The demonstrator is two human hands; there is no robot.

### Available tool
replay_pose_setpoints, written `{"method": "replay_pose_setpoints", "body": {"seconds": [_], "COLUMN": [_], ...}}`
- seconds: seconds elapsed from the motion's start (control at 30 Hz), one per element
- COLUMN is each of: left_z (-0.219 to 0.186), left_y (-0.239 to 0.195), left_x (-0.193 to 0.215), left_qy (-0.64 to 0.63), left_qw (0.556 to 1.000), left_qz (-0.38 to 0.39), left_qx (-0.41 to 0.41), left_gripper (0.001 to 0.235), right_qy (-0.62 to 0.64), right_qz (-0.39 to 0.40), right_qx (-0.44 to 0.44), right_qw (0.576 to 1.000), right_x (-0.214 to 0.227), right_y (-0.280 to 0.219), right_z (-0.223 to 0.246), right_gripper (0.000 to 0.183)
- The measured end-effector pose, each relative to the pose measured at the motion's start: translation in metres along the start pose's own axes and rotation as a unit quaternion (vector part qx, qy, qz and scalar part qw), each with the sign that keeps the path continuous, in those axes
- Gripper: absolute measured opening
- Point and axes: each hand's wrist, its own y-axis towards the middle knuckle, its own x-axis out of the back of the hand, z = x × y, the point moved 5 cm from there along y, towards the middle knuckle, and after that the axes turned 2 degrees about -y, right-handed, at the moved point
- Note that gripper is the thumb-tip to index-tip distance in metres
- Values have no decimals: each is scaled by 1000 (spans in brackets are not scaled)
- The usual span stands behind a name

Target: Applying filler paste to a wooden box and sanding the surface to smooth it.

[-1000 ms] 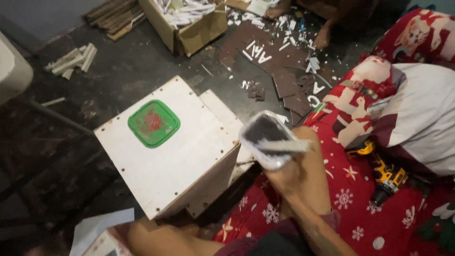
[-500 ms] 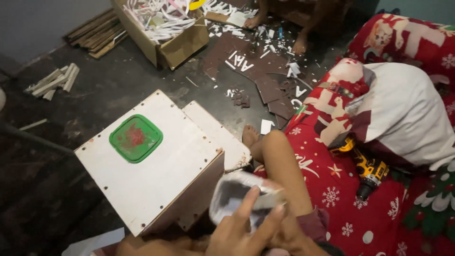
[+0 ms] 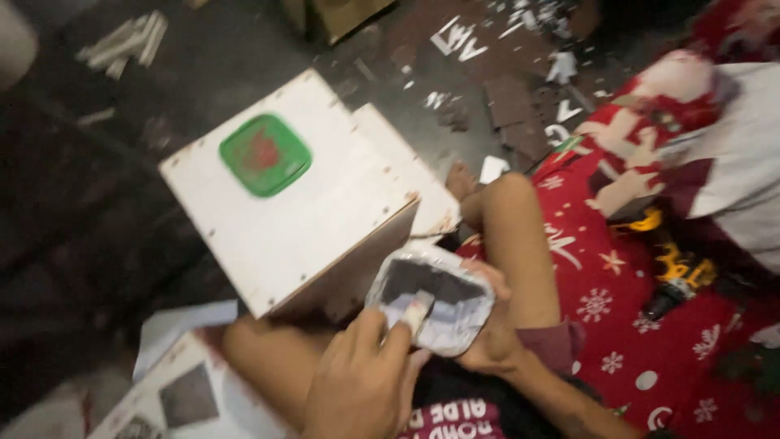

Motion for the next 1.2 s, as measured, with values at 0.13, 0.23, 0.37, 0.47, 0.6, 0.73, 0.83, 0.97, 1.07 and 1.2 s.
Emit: {"method": "replay_pose_setpoints", "body": {"seconds": [0.13,0.23,0.37,0.47,0.6,0.73,0.83,0.97,1.07,1.2], "left_z": [8,9,9,12,4,-1,-3,-8,-13,-16], "left_y": [1,4,4,0,4,6,9,14,11,16], "left_x": [-10,-2,12,21,42,45,34,15,3,10], "left_qy": [33,38,37,-17,-111,-129,-144,-189,-190,-205], "left_qw": [989,994,999,994,981,980,980,970,971,968], "left_qz": [142,103,-15,-101,-158,-149,-132,-137,-133,-130], "left_qx": [1,-10,-1,45,26,-23,-46,-62,-65,-70], "left_gripper": [40,34,24,19,14,15,18,19,23,25], "right_qy": [-415,-243,12,-8,-35,-79,-107,-145,-171,-199], "right_qz": [269,172,35,57,100,161,203,251,284,324], "right_qx": [513,286,-131,-93,-38,41,95,188,242,287], "right_qw": [702,911,991,994,994,983,969,939,912,879], "right_x": [-41,-39,-67,-60,-60,-60,-56,-51,-50,-43], "right_y": [-31,-11,-22,-18,-8,0,4,8,15,19], "right_z": [36,31,18,22,29,40,48,64,76,84], "right_gripper": [99,79,63,63,63,63,64,65,66,67]}}
